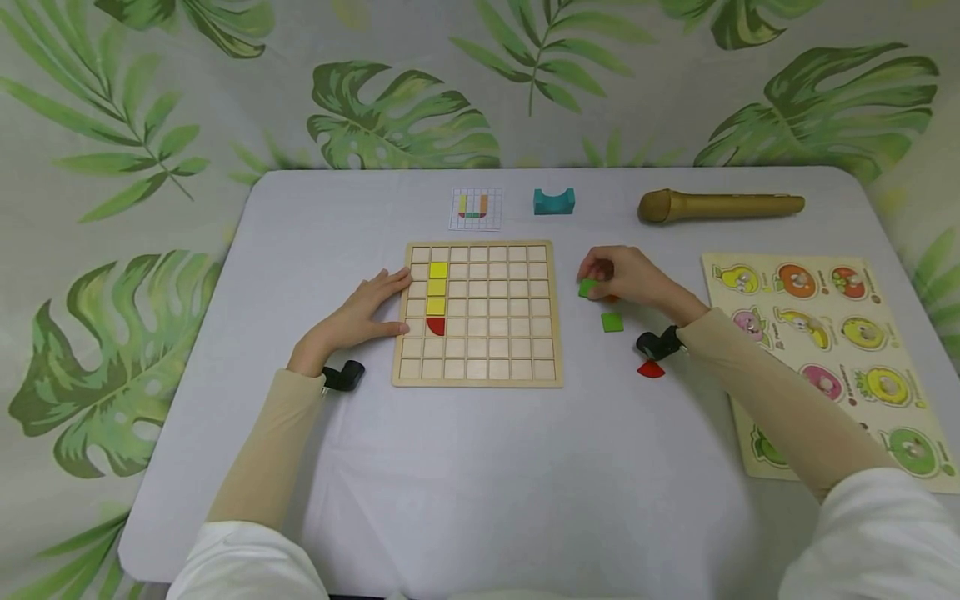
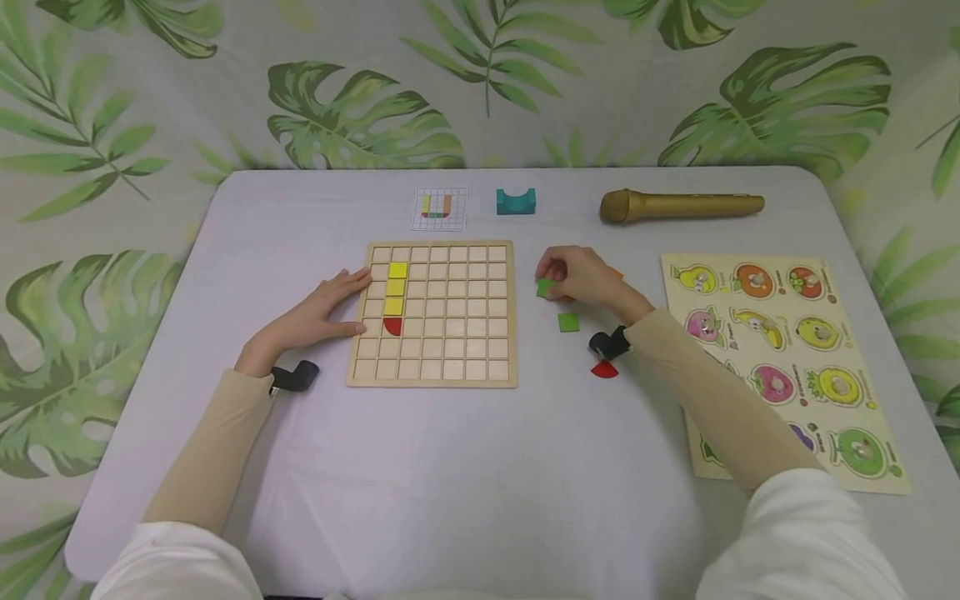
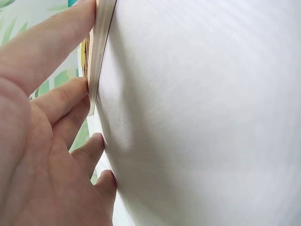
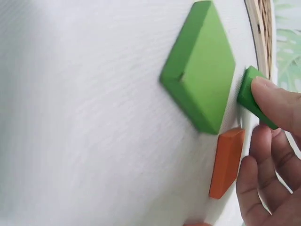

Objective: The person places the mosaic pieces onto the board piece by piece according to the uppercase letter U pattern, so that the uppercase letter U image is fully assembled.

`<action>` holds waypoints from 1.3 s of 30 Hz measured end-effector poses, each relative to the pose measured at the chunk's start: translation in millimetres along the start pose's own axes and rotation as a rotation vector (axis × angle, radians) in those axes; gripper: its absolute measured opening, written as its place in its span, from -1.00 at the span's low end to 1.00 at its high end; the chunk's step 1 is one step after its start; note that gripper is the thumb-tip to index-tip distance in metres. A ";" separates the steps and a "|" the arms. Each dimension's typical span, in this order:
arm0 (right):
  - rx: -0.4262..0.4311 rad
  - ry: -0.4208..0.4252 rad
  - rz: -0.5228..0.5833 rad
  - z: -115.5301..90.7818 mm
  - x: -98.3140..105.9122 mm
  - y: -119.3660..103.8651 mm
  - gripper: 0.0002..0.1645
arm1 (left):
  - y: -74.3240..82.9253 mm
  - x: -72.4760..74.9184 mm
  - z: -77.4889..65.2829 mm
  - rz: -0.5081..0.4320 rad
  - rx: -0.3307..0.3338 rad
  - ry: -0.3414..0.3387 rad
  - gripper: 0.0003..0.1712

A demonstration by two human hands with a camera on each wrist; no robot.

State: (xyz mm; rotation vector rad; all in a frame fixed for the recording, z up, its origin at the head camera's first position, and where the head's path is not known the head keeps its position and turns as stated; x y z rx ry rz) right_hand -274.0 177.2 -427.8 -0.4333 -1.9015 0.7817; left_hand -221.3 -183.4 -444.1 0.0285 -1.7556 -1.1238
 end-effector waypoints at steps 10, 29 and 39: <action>0.059 -0.056 0.125 6.8 -12.6 -30.2 -0.76 | 0.1 -0.1 0.4 0.007 0.011 -0.004 -0.05; 0.239 -0.273 0.124 26.0 -115.6 -125.7 -0.81 | -1.9 -1.0 0.9 0.001 0.020 0.002 -0.06; 0.240 -0.216 0.004 24.0 -129.5 -140.3 -0.88 | -1.5 -0.3 0.7 -0.002 0.002 0.009 -0.05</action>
Point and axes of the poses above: each hand's wrist, its own z-axis towards the middle knuckle, its own x-axis out of the back of the hand, y = z × x, the point moved 7 cm from there along z, towards the middle knuckle, and after that the axes turned 11 degrees about -x, right-handed, at the moved point
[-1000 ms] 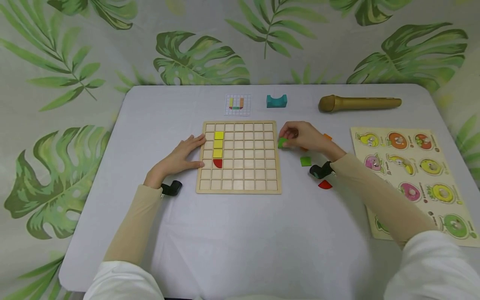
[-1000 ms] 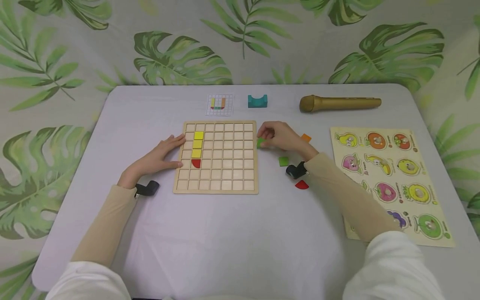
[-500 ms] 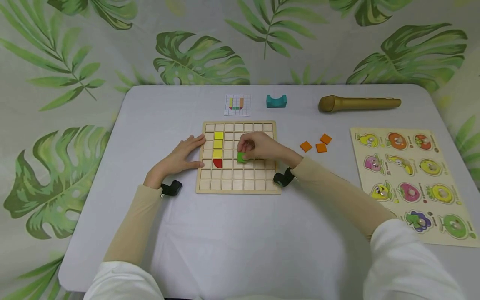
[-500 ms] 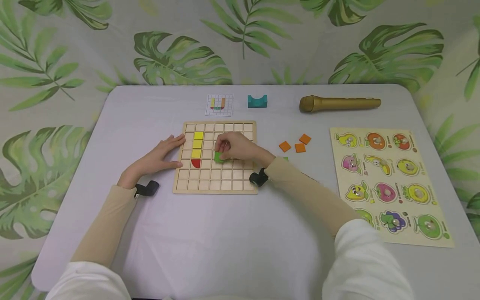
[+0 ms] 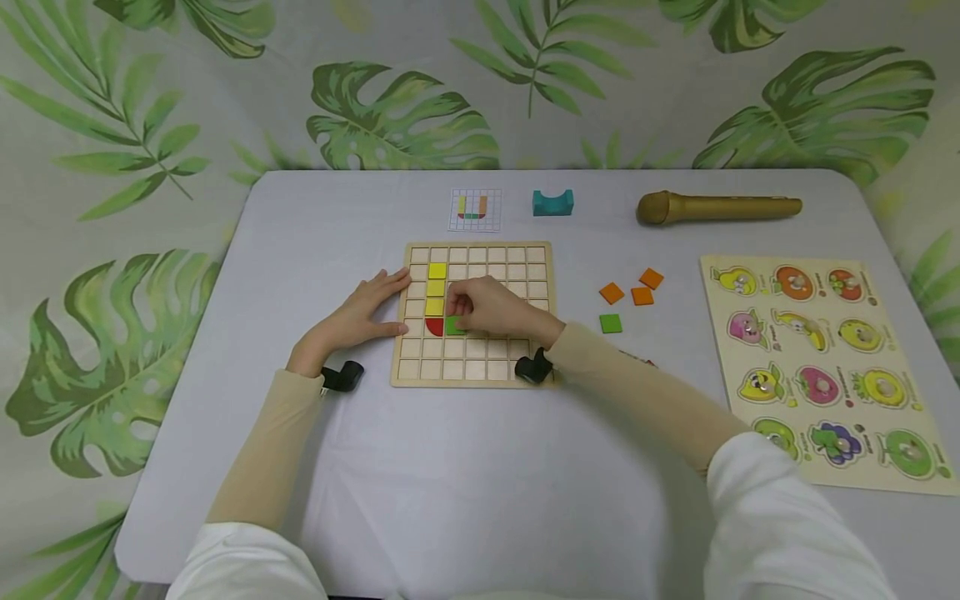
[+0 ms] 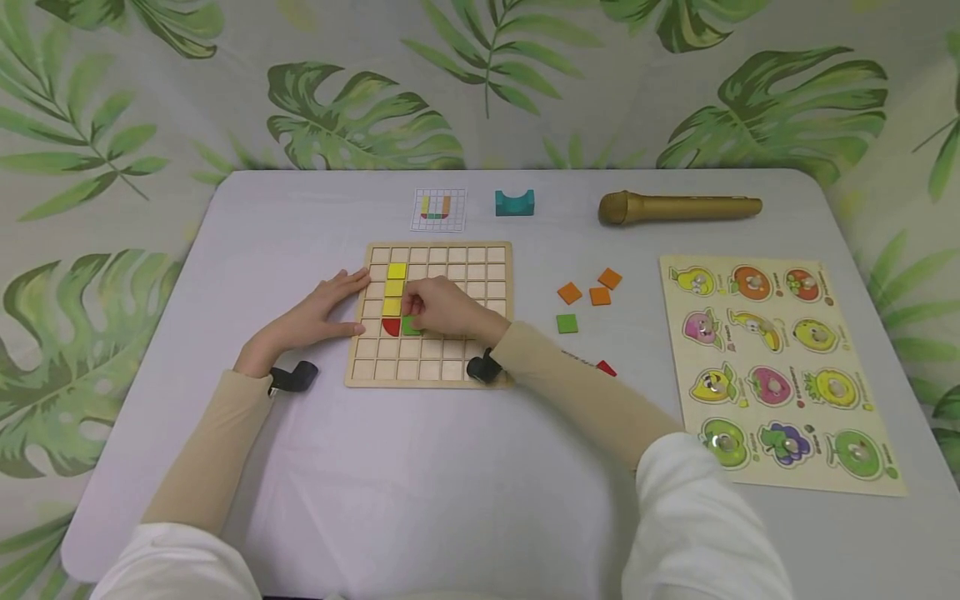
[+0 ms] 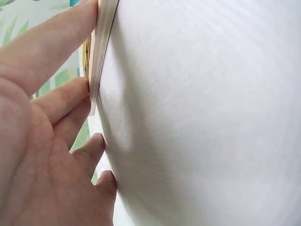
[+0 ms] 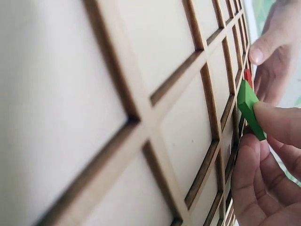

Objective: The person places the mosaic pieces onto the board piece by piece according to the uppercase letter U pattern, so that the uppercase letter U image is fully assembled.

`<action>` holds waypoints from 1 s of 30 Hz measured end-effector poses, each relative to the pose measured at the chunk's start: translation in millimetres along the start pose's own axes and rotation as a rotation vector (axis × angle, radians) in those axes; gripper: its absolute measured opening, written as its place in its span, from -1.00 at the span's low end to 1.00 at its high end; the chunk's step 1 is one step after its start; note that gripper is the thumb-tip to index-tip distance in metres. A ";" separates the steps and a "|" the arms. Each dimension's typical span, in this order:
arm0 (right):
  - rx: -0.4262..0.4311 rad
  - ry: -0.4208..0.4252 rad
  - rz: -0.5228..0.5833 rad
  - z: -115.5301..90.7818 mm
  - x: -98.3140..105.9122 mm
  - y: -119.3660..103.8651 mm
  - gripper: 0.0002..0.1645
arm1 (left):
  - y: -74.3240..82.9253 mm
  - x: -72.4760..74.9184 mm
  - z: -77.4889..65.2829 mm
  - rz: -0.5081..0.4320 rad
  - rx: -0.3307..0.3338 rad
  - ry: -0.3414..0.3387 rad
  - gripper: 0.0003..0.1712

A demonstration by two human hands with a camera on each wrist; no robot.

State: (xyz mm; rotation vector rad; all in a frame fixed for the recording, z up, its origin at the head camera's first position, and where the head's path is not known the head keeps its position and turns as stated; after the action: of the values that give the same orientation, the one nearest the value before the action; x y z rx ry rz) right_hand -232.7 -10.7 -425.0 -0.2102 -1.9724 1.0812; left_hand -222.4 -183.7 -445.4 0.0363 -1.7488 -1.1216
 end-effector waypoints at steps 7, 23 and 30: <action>0.048 0.018 -0.119 -3.1 -2.5 -9.6 -0.89 | 0.2 -0.3 -0.7 -0.005 -0.006 0.004 -0.05; 0.006 0.006 0.140 -24.1 28.7 29.6 -0.87 | -1.4 -1.2 0.0 -0.003 0.007 0.001 -0.04; -0.066 0.069 0.150 -51.5 63.0 62.0 -0.84 | -1.0 -0.8 0.2 -0.003 0.002 0.000 -0.04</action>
State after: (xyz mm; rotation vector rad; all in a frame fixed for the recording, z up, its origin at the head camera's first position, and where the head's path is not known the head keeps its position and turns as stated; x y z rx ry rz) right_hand -248.1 90.3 -420.6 -0.4317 -1.9562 1.0894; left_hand -222.6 -183.8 -446.7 0.0403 -1.7506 -1.1221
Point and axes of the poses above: each hand's wrist, its own z-axis towards the middle knuckle, its own x-axis out of the back of the hand, y = z × x, the point moved 7 cm from there along z, towards the middle knuckle, and after that the axes turned 11 degrees about -x, right-handed, at the moved point
